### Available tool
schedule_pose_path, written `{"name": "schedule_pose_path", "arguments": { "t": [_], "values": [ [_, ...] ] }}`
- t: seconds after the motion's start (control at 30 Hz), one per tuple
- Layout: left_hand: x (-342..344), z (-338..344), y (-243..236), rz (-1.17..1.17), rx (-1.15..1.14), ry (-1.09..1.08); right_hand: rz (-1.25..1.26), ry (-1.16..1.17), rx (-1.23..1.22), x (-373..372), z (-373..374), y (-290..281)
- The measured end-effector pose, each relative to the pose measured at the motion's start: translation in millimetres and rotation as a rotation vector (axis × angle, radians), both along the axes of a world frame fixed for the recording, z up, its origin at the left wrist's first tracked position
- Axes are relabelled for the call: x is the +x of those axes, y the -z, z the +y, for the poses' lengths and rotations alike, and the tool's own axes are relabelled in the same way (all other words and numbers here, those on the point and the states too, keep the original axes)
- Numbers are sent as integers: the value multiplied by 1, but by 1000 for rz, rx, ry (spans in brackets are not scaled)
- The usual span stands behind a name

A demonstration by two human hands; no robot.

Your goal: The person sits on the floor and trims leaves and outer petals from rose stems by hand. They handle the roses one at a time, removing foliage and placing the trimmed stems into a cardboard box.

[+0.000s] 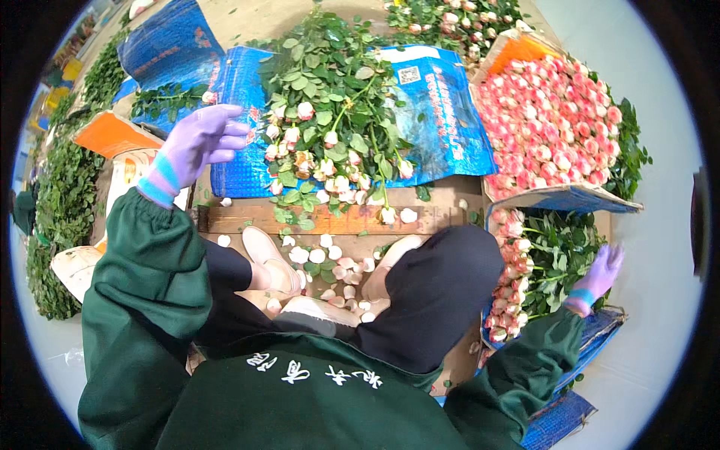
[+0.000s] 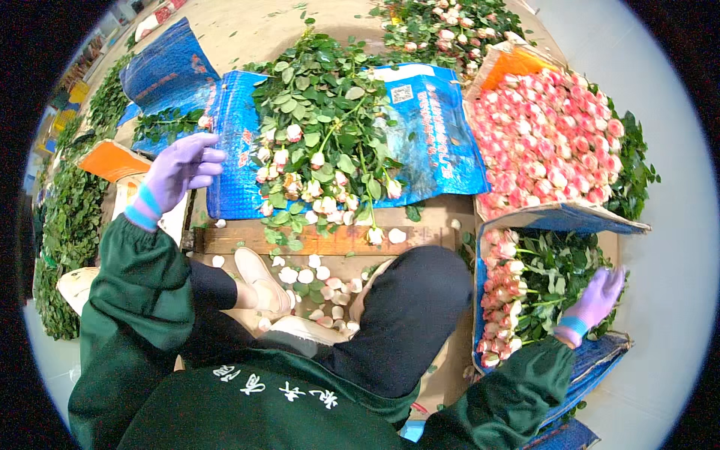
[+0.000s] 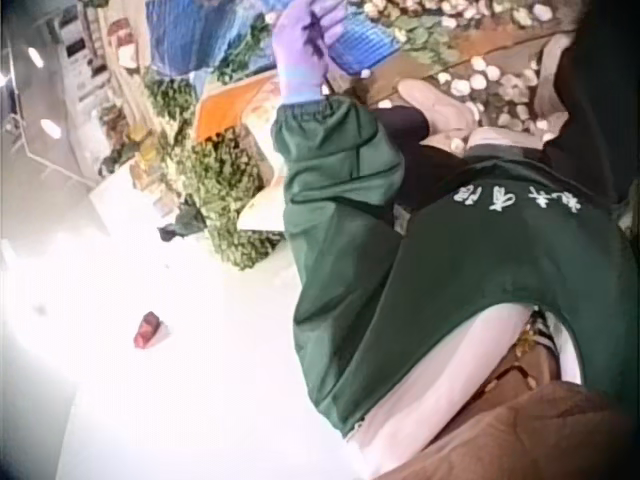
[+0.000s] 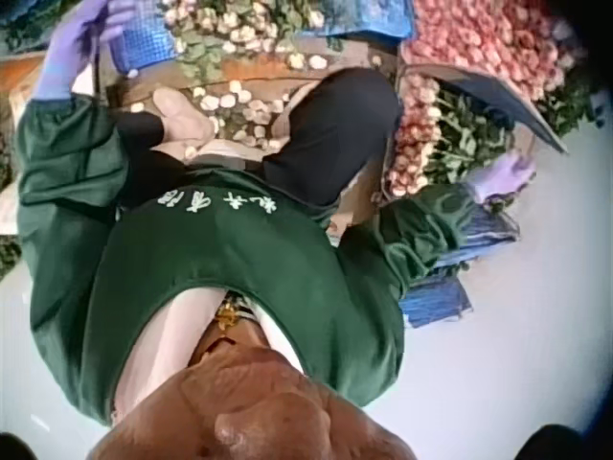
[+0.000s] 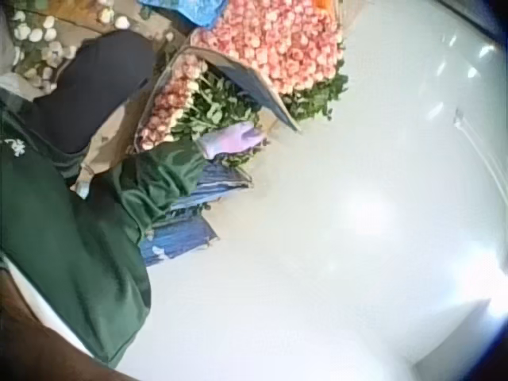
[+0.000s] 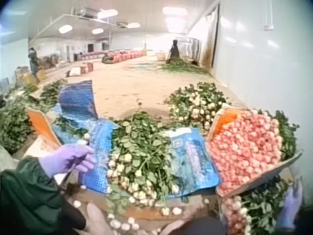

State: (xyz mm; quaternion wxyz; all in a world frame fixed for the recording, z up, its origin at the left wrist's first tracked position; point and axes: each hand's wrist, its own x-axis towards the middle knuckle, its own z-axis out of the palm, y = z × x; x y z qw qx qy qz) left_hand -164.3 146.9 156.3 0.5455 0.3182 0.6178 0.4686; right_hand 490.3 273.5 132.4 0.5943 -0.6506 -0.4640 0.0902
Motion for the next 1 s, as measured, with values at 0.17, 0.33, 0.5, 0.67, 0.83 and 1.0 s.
{"name": "schedule_pose_path", "arguments": {
  "t": [0.17,0.33,0.5,0.67,0.83,1.0],
  "values": [
    [17,59,49,141,-183,6,-85,-971,-287,-227,81,-50],
    [44,154,177,916,-101,108,-1014,-1260,-623,-345,145,96],
    [65,189,237,833,-298,25,-938,-812,-864,-396,131,262],
    [51,203,253,1018,-438,153,-973,-741,-910,-429,96,320],
    [22,220,269,943,-452,266,-862,-816,-1068,-432,128,287],
    [-33,213,228,227,-221,-8,-781,-707,-872,-395,182,244]
  ]
}}
